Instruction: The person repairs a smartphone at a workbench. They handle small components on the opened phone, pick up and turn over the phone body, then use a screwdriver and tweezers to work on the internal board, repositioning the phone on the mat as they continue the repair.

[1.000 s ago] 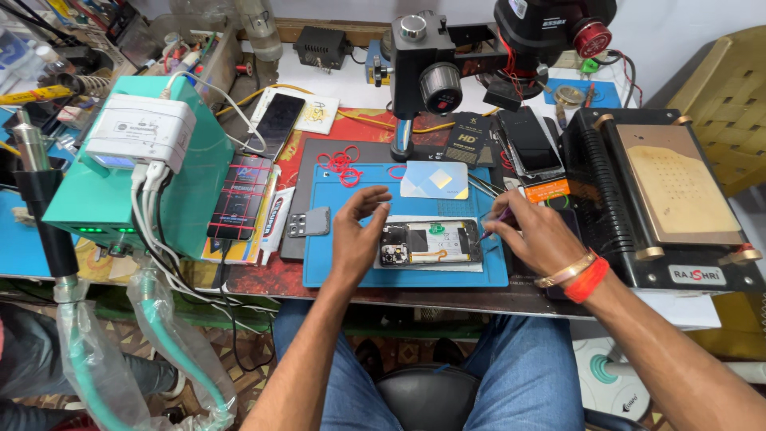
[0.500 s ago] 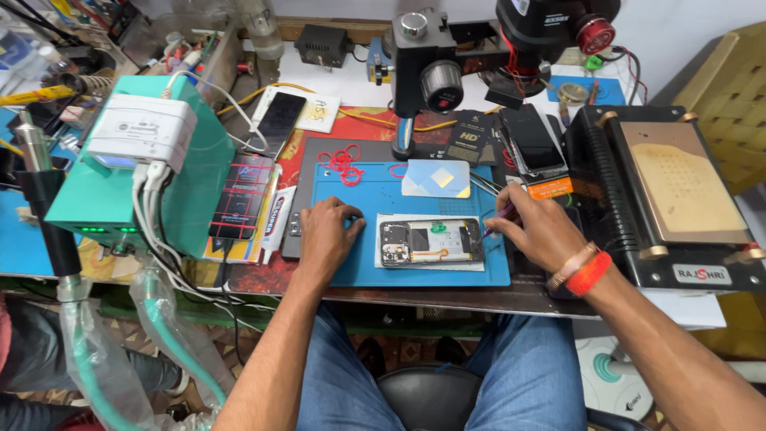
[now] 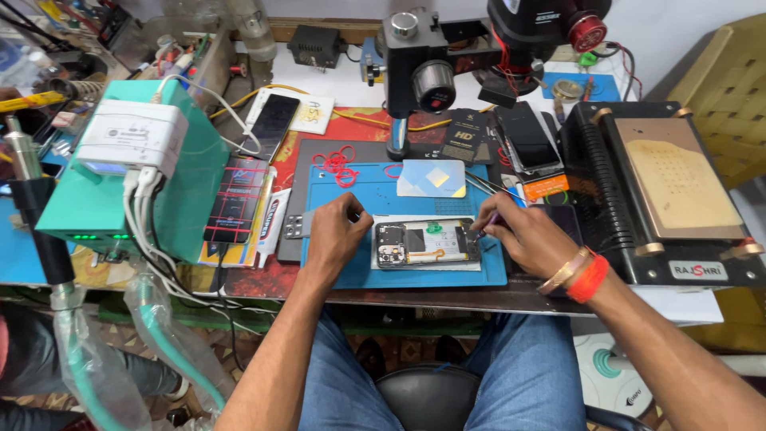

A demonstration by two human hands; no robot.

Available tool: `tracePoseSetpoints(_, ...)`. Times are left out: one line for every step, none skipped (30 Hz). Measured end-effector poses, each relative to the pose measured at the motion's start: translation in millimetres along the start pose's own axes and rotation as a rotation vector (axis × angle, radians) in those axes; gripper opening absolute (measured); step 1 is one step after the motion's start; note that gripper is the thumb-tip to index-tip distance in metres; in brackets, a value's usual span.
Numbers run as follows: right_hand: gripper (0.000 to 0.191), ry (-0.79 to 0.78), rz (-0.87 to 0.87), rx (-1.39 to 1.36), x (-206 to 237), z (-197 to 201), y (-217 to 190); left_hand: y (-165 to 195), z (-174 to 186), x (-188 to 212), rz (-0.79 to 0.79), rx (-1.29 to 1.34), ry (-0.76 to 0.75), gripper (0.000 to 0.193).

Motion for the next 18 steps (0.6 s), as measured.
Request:
tracePoseSetpoints(0.017, 0.003, -0.054, 0.02, -1, 0, 6, 3, -5, 0, 0.008, 0.053, -0.005, 0.015)
tracePoseSetpoints(0.02, 0.005, -0.107, 0.109, -2, 0, 11, 6, -10, 1, 0.018, 0.103, -0.008, 0.013)
tracePoseSetpoints(0.025, 0.007, -0.157, 0.197, -2, 1, 17, 10, -13, 1, 0.028, 0.152, -0.008, 0.011)
tracePoseSetpoints(0.029, 0.011, -0.204, 0.284, -3, 2, 21, 17, -18, 2, 0.008, 0.202, -0.021, 0.011)
tracePoseSetpoints(0.027, 0.027, -0.052, 0.2, -5, 1, 6, 24, -22, 4, -0.013, 0.253, -0.033, 0.012)
tracePoseSetpoints(0.025, 0.042, 0.099, 0.117, -6, 1, -9, 32, -26, 5, -0.034, 0.304, -0.044, 0.014)
tracePoseSetpoints(0.024, 0.054, 0.246, 0.033, -2, 2, -24, 36, -32, 7, -0.02, 0.331, -0.067, 0.019)
tracePoseSetpoints(0.023, 0.022, 0.151, 0.065, -3, -1, -14, 40, -39, 10, -0.003, 0.36, -0.094, 0.024)
tracePoseSetpoints(0.022, -0.009, 0.057, 0.097, -4, -3, -5, 45, -46, 13, 0.012, 0.387, -0.121, 0.03)
tracePoseSetpoints(0.021, -0.039, -0.037, 0.128, -4, -5, 5, 55, -53, 17, -0.006, 0.43, -0.156, 0.032)
tracePoseSetpoints(0.021, -0.054, -0.08, 0.144, -3, -5, 10, 65, -61, 23, -0.025, 0.474, -0.19, 0.034)
tracePoseSetpoints(0.021, -0.065, -0.117, 0.16, -4, -5, 14, 74, -67, 26, -0.049, 0.515, -0.22, 0.037)
tracePoseSetpoints(0.022, -0.077, -0.155, 0.175, -3, -5, 18, 78, -73, 31, -0.023, 0.49, -0.262, 0.037)
tracePoseSetpoints(0.021, -0.051, -0.126, 0.105, -3, -2, 14, 82, -79, 37, 0.002, 0.468, -0.307, 0.038)
tracePoseSetpoints(0.022, -0.023, -0.096, 0.039, -3, 1, 10, 86, -86, 41, 0.023, 0.448, -0.351, 0.038)
tracePoseSetpoints(0.022, 0.003, -0.065, -0.028, -2, 4, 6, 97, -85, 42, -0.048, 0.44, -0.334, 0.04)
tracePoseSetpoints(0.023, 0.032, -0.095, -0.105, 1, 7, 8, 106, -82, 44, -0.115, 0.428, -0.313, 0.041)
tracePoseSetpoints(0.025, 0.058, -0.121, -0.185, 4, 9, 9, 113, -77, 45, -0.179, 0.412, -0.29, 0.042)
Point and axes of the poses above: each hand's wrist, its own x-axis away from the middle knuckle, its own z-axis out of the back of the hand, y = z × x, the point moved 10 cm from there along -x, towards the middle knuckle, and after that the axes turned 2 degrees about y, right-handed, at the moved point
